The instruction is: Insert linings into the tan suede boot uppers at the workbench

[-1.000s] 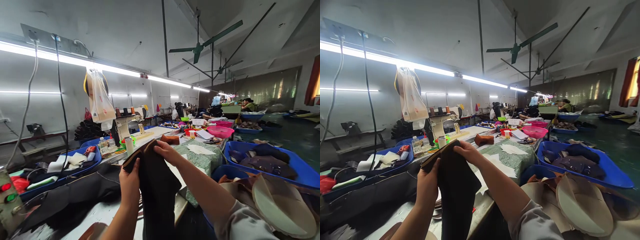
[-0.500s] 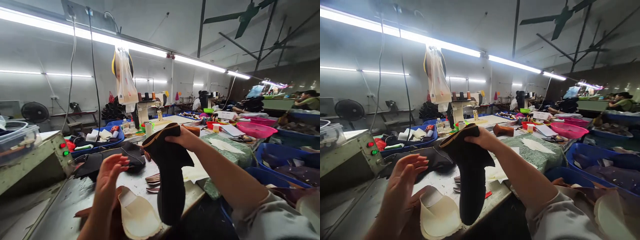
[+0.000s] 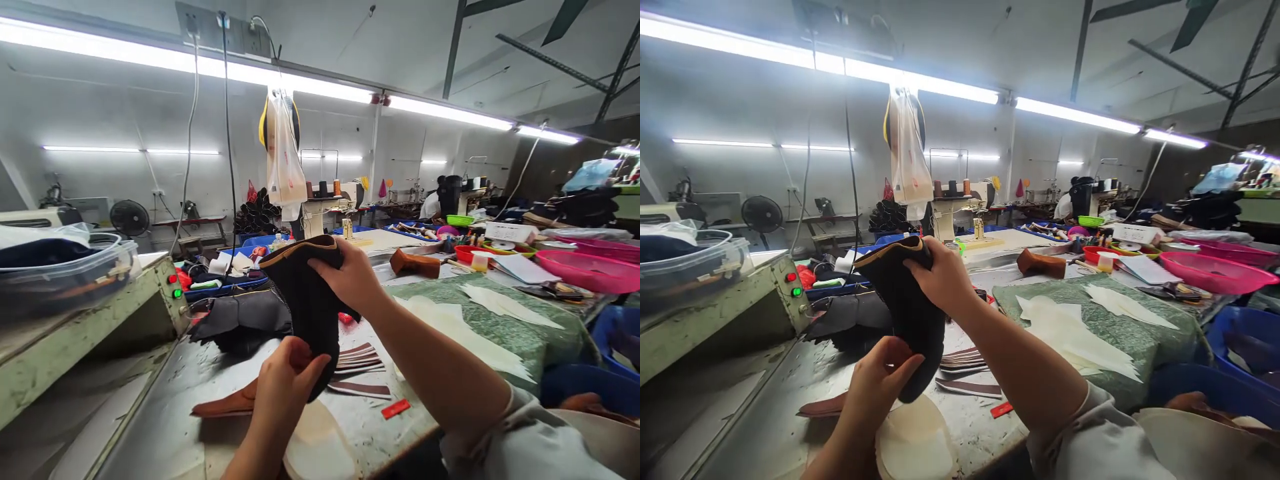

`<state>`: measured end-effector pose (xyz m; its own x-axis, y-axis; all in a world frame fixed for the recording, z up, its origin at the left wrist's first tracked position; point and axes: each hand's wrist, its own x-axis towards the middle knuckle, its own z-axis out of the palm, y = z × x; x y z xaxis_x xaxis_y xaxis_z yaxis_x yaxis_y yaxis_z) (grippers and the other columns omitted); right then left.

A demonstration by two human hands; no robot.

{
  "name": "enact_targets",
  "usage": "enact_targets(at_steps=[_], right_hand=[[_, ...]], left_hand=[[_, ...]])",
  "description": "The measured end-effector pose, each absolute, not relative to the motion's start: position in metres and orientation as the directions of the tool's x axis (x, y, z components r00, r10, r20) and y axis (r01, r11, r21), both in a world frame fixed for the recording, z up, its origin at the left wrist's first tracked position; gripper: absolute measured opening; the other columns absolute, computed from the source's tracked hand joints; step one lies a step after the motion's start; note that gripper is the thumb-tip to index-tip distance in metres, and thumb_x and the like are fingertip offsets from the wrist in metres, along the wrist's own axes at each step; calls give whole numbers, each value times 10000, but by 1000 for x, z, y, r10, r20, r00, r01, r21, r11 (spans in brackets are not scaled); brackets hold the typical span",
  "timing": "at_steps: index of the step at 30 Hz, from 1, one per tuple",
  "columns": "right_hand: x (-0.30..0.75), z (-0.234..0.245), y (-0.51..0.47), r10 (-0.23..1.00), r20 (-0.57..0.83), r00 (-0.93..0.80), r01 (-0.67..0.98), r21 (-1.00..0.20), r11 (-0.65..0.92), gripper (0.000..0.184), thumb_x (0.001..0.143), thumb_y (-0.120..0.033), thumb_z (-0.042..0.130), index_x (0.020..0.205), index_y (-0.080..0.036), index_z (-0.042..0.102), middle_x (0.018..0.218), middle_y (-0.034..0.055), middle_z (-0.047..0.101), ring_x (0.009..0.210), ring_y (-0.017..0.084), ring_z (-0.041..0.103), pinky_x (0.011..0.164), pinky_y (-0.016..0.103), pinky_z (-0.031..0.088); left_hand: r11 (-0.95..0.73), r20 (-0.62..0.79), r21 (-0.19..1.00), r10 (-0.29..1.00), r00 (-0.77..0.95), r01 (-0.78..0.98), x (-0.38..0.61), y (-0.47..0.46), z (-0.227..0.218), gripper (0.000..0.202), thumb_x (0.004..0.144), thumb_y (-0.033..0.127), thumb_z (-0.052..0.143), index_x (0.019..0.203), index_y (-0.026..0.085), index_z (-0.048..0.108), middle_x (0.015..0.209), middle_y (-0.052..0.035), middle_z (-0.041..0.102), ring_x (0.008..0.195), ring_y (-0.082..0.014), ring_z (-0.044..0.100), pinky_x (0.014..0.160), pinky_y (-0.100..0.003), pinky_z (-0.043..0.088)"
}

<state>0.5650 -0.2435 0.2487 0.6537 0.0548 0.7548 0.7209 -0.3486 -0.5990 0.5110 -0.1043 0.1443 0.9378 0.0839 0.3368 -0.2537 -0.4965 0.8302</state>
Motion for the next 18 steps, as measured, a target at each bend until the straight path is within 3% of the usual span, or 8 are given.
enact_targets(at_steps=[4,8,12,14,15,16,18], right_hand=[[554,251,-242,-31,780,626,724,-595,-350,137,723,-289,581,824,-196,575,734,-24,602,681,134,523,650,252,431],[551,246,-247,-80,791,606,738,-598,-313,150,723,-296,593,832,-196,569,743,-20,608,691,138,538,660,255,442],[553,253,-271,-148,834,532,760,-547,-352,182,714,-305,619,850,-190,581,776,-8,611,768,164,553,744,304,446],[560,260,-289,-53,838,543,764,-519,-384,200,694,-287,641,859,-183,597,785,-9,615,771,169,556,759,333,441],[566,262,-296,38,813,582,759,-525,-386,208,682,-275,650,863,-180,606,783,-12,621,756,168,561,750,342,443],[573,263,-301,153,759,633,746,-544,-384,209,670,-261,655,859,-180,617,773,-16,630,736,166,566,733,344,448],[590,259,-305,399,573,716,698,-608,-379,199,639,-228,662,833,-188,645,754,-22,652,706,166,581,699,330,458]], left_hand=[[-378,381,878,185,906,-292,534,-121,134,360,614,394,664,844,227,442,646,26,598,587,-171,562,569,-268,413],[-426,373,861,158,914,-278,542,-117,133,224,667,427,570,673,212,508,516,33,507,517,-150,482,505,-247,342],[-498,309,840,114,944,-214,528,-53,124,233,619,426,592,568,202,555,508,18,531,510,-142,454,507,-242,314],[-509,166,860,194,967,-46,514,-9,103,307,552,493,615,519,194,554,494,12,528,491,-133,443,483,-229,303],[-440,17,894,216,976,82,506,10,89,346,527,513,636,486,186,534,468,13,510,455,-120,426,451,-218,281],[-317,-164,918,244,956,238,498,24,74,367,492,524,661,470,183,527,415,19,479,403,-112,408,417,-211,260],[-35,-378,919,198,904,392,486,35,47,327,460,456,730,528,166,593,475,-2,556,427,-108,480,436,-198,311]])
